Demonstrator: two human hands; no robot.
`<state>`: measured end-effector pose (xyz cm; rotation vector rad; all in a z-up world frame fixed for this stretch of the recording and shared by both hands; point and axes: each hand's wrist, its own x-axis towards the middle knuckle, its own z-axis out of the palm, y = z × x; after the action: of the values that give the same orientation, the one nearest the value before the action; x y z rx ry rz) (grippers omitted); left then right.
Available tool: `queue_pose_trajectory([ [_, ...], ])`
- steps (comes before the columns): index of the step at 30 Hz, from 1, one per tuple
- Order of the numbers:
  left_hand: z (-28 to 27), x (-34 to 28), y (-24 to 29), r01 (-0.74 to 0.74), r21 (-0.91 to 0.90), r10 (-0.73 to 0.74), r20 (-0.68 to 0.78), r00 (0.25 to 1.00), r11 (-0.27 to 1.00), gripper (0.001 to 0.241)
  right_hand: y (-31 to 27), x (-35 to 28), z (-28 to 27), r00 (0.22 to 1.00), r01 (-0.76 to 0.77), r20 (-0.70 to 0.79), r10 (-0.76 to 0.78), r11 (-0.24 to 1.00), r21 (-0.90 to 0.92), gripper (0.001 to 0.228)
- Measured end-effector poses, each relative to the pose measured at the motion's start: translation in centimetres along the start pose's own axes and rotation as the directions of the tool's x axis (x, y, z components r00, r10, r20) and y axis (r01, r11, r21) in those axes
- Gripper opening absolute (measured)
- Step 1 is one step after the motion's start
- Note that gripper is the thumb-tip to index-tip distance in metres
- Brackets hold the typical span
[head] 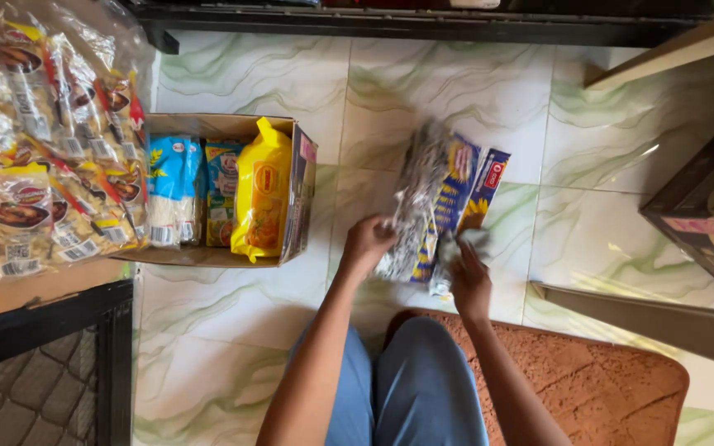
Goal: Organizing and cleaning snack packages on a shelf in a small store environment.
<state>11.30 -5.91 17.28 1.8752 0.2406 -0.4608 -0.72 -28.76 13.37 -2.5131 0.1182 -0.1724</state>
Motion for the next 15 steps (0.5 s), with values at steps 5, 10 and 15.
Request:
queue_pose_trajectory([
  [5, -2.3, -3.3, 14.2, -0.289, 0.328, 0.339, -0.105, 0.935, 0.899, 0.028, -5.3, 7.9, 4.0, 0.678, -0.596, 0.543, 0.494, -0.063, 0.801, 0.035],
  [10, 0.1, -5.6, 10.0, -0.362, 0.541, 0.436, -0.009, 0.9, 0.759, 0.036, 0.3, 8.7, 8.5, 0.658, -0.48, 0.664, 0.355, -0.482, 0.733, 0.018],
  [15, 1.7, -7.0, 5.4, -0.449, 0.573, 0.505, 0.071, 0.86, 0.685, 0.05, 15.4, 0.2, 8.8, 0.651, -0.078, 0.236, 0.722, -0.245, 0.966, 0.01],
])
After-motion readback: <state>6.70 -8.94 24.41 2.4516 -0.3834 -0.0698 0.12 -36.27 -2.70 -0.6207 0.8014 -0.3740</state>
